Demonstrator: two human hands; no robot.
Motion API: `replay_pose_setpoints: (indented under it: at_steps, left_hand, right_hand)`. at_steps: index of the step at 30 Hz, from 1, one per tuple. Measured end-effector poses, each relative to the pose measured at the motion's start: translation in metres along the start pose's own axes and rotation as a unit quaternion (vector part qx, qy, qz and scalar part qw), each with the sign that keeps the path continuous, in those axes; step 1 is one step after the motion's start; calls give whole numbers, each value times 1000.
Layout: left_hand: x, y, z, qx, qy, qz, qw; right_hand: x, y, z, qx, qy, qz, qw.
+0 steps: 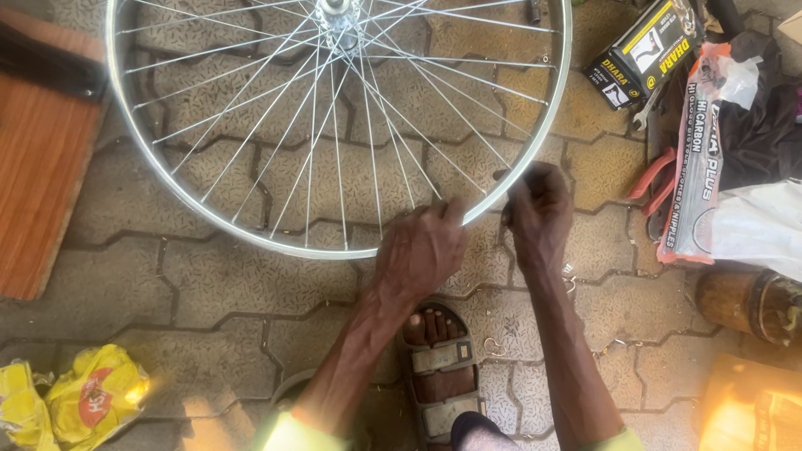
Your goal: The person adjusts the spokes of a bicycle wheel using a spoke wrench, tightening and loosening nipples to align the rim. The person rotates the wheel to check alignment and continues adjusting individual spokes around the rim.
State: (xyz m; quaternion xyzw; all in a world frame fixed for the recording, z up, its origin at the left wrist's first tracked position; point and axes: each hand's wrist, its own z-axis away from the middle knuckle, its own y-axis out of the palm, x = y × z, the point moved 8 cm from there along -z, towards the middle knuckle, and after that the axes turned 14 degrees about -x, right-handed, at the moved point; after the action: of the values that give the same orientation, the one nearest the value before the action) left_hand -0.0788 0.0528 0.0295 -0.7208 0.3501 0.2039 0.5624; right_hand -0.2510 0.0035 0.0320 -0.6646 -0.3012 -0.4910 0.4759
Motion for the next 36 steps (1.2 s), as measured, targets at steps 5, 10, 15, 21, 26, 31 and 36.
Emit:
replay_pose_setpoints:
  at_steps: [5, 10, 15, 21, 26, 31, 36]
  left_hand:
    - [-12, -17, -12, -66, -31, -7, 997]
    - [-12, -48, -23, -182, 2, 19, 983]
    - [12, -17, -43, 7, -10, 141, 990]
    - [23, 23, -64, 207, -49, 212, 954]
    - [16, 33, -74, 285, -22, 251, 925]
    - [20, 43, -66, 312, -27, 149, 938]
    - [9, 28, -74, 233, 57, 263, 935]
  right_hand:
    - [12, 4, -8, 3, -50, 7, 999]
    - [0, 4, 15, -13, 93, -42, 995]
    - [-3, 9, 33, -1, 64, -59, 996]
    - [-14, 1, 12, 1, 26, -4, 1000]
    - [-9, 1, 3, 24, -5, 21, 999]
    - [-10, 0, 5, 32, 15, 28, 999]
    - [-5, 0, 4, 53, -40, 58, 996]
